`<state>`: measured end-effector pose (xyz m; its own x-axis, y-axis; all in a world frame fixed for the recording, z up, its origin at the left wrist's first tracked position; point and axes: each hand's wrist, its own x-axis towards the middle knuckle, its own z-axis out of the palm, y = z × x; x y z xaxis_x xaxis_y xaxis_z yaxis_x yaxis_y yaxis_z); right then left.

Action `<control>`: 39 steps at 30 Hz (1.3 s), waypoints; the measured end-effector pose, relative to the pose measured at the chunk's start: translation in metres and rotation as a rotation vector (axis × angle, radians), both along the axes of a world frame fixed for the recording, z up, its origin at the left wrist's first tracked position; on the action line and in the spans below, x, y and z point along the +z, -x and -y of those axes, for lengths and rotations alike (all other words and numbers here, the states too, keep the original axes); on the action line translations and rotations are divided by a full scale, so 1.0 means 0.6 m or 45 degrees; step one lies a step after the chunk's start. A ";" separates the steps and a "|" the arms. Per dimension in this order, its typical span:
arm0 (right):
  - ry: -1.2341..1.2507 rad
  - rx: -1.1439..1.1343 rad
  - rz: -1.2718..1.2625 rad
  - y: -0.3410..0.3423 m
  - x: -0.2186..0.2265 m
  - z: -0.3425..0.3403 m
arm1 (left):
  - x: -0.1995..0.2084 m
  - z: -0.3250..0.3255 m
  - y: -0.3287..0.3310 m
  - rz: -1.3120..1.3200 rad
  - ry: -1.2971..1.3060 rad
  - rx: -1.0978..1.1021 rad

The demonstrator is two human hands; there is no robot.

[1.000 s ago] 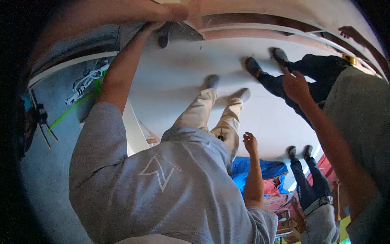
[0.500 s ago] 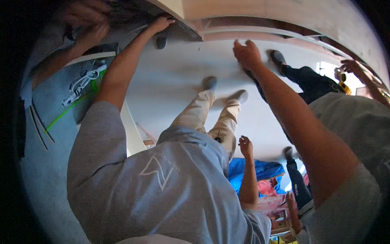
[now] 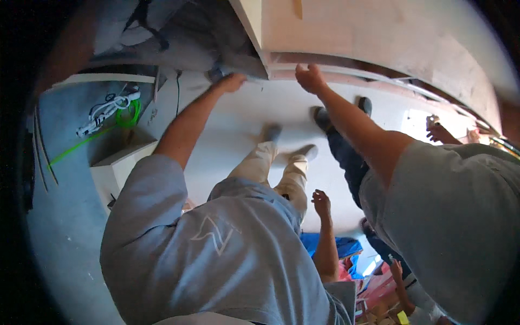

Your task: The person assists others in positioning a wooden cabinet along a wall, checks alignment using an L-square ruler, and installs a trim strip onto the cabinet edge by pressing it by hand and tapping it with a rubber mallet.

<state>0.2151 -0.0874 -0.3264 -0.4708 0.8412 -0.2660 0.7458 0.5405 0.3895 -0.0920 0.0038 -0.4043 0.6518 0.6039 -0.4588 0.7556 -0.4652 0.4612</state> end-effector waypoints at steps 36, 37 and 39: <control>0.085 -1.241 -1.610 0.230 0.044 0.768 | 0.236 0.591 -0.018 0.219 0.172 -0.352; -0.037 -1.072 -1.579 0.239 0.071 0.729 | 0.247 0.592 -0.036 0.236 0.205 -0.464; -0.005 -0.947 -1.610 0.253 0.106 0.652 | 0.231 0.592 -0.064 0.144 0.245 -0.577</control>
